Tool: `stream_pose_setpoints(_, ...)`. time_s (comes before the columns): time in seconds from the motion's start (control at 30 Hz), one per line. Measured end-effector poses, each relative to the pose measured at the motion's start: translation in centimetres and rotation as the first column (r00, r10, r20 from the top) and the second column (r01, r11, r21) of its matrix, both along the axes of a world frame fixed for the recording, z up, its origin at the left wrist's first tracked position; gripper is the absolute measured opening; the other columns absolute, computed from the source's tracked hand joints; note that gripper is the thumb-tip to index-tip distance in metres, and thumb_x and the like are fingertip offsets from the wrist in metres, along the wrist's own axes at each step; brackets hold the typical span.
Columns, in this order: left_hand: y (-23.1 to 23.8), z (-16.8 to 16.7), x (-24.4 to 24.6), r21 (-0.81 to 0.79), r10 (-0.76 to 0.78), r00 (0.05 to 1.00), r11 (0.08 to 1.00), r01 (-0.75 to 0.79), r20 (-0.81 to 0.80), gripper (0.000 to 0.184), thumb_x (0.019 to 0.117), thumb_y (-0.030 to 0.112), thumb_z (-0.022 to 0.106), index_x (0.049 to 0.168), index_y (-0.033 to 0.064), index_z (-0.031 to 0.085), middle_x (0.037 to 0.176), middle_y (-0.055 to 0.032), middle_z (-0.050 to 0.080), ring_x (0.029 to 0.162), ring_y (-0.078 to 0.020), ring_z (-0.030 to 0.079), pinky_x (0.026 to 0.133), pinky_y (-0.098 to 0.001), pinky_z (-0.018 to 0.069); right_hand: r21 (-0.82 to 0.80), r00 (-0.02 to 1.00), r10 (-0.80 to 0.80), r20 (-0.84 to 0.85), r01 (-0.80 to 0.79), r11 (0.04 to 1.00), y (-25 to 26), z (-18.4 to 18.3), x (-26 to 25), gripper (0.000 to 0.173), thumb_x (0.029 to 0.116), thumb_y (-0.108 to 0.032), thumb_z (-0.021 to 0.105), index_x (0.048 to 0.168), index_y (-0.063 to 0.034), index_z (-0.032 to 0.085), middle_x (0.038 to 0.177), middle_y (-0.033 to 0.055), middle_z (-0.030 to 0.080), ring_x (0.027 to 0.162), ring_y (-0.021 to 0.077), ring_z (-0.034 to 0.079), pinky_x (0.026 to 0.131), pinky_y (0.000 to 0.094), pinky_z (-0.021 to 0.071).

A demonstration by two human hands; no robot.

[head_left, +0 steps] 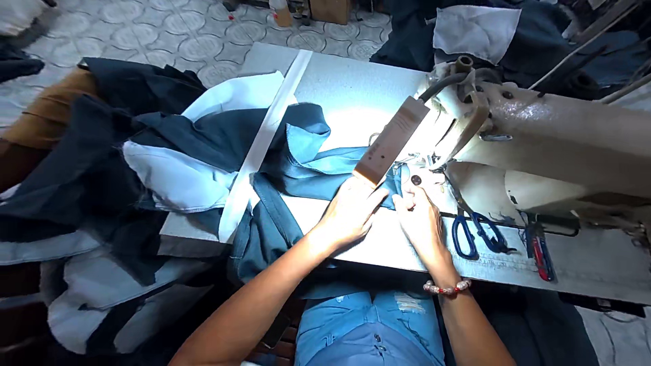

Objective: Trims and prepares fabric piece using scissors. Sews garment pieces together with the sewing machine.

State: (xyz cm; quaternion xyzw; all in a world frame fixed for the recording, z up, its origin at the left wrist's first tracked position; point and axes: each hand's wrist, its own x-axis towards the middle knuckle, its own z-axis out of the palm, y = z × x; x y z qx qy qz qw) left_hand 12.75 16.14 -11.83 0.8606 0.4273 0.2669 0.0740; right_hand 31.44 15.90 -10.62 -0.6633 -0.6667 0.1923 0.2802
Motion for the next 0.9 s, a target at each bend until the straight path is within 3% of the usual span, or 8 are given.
stream_pose_setpoints(0.1, -3.4, 1.4, -3.7, 0.155, 0.281, 0.954, 0.952, -0.263, -0.104, 0.022, 0.0873, 0.009, 0.064, 0.104, -0.0005, 0.074, 0.111, -0.0207, 0.072, 0.11, -0.04, 0.067, 0.09, -0.059, 0.0501, -0.085, 0.999, 0.029, 0.016, -0.028, 0.996, 0.4, 0.9, -0.2, 0.035, 0.0949, -0.011, 0.065, 0.128, 0.0011, 0.065, 0.088, 0.0201, 0.07, 0.079, 0.0371, 0.067, 0.073, 0.0573, 0.0525)
stream_pose_setpoints(0.2, -3.6, 2.8, -8.2, 0.111, 0.491, 0.84, 0.871, -0.479, -0.232, 0.043, 0.0894, 0.003, 0.064, 0.132, 0.0031, 0.065, 0.136, -0.0281, 0.06, 0.13, -0.0543, 0.05, 0.103, -0.0735, 0.0347, -0.182, 0.954, -0.056, -0.296, 0.001, 0.983, 1.6, 2.0, -0.1, 0.033, 0.0948, -0.001, 0.064, 0.127, 0.0039, 0.063, 0.089, 0.014, 0.069, 0.072, 0.0187, 0.061, 0.068, 0.0361, 0.0516)
stream_pose_setpoints(0.27, -2.2, 3.0, -10.4, 0.125, 0.548, 0.802, 0.836, -0.534, -0.235, 0.055, 0.0874, 0.001, 0.065, 0.141, 0.0128, 0.062, 0.148, -0.0261, 0.051, 0.14, -0.0582, 0.037, 0.107, -0.0757, 0.0285, -0.313, 0.645, -0.255, -0.72, 0.025, 0.949, 2.2, 2.3, -0.5, 0.021, 0.1031, -0.002, 0.054, 0.124, -0.0032, 0.056, 0.081, 0.0021, 0.063, 0.052, 0.0021, 0.05, 0.046, 0.0165, 0.0423)
stream_pose_setpoints(0.33, -0.8, 2.9, -11.4, 0.037, 0.525, 0.829, 0.848, -0.528, -0.193, 0.048, 0.0848, -0.004, 0.071, 0.13, 0.013, 0.07, 0.147, -0.0283, 0.05, 0.142, -0.0596, 0.031, 0.108, -0.0761, 0.0268, -0.463, 0.301, -0.419, -0.857, -0.089, 0.882, 2.0, 3.3, -1.0, 0.025, 0.1127, -0.026, 0.033, 0.117, -0.0118, 0.053, 0.078, -0.0007, 0.061, 0.045, 0.0015, 0.046, 0.038, 0.0158, 0.0381)
stream_pose_setpoints(0.43, 0.4, 2.7, -11.8, -0.068, 0.418, 0.908, 0.907, -0.415, 0.033, 0.033, 0.0866, -0.011, 0.061, 0.114, 0.0012, 0.075, 0.132, -0.0277, 0.061, 0.132, -0.0496, 0.051, 0.106, -0.0678, 0.0371, -0.518, 0.09, -0.511, -0.855, -0.095, 0.85, 0.8, 3.4, -2.0, 0.037, 0.1126, -0.034, 0.024, 0.115, -0.0117, 0.053, 0.079, 0.0028, 0.062, 0.048, 0.0057, 0.051, 0.04, 0.0184, 0.0405)
stream_pose_setpoints(0.53, -0.1, 4.0, -11.3, -0.011, 0.335, 0.908, 0.939, -0.343, 0.251, 0.024, 0.0962, -0.006, 0.054, 0.115, -0.0082, 0.069, 0.112, -0.0253, 0.072, 0.105, -0.0388, 0.07, 0.097, -0.0521, 0.052, -0.455, 0.135, -0.445, -0.885, -0.049, 0.889, -0.2, 2.7, -2.4, 0.041, 0.108, -0.011, 0.024, 0.147, -0.0122, 0.038, 0.082, 0.0048, 0.059, 0.051, 0.0085, 0.055, 0.043, 0.0199, 0.0435)
stream_pose_setpoints(0.7, -0.4, 6.8, -11.3, 0.127, 0.379, 0.906, 0.906, -0.405, 0.187, 0.027, 0.1049, 0.01, 0.053, 0.12, -0.0087, 0.066, 0.109, -0.0282, 0.072, 0.096, -0.0452, 0.071, 0.086, -0.0566, 0.0543, -0.412, 0.268, -0.376, -0.887, -0.093, 0.907, -3.9, 3.0, -2.3, 0.067, 0.0865, 0.018, 0.044, 0.147, -0.0046, 0.026, 0.059, -0.0003, 0.056, 0.046, 0.006, 0.056, 0.043, 0.018, 0.0475)
stream_pose_setpoints(0.9, -0.6, 6.1, -11.3, 0.0, 0.462, 0.883, 0.886, -0.464, 0.076, 0.036, 0.106, 0.013, 0.054, 0.139, -0.0013, 0.057, 0.111, -0.0308, 0.069, 0.086, -0.0511, 0.069, 0.076, -0.0652, 0.0519, -0.172, 0.486, -0.089, -0.869, -0.127, 0.977, -7.0, 1.7, -1.6, 0.085, 0.0788, 0.009, 0.059, 0.152, 0.0075, 0.014, 0.098, 0.0053, 0.067, 0.07, 0.0017, 0.065, 0.062, 0.0164, 0.0546)
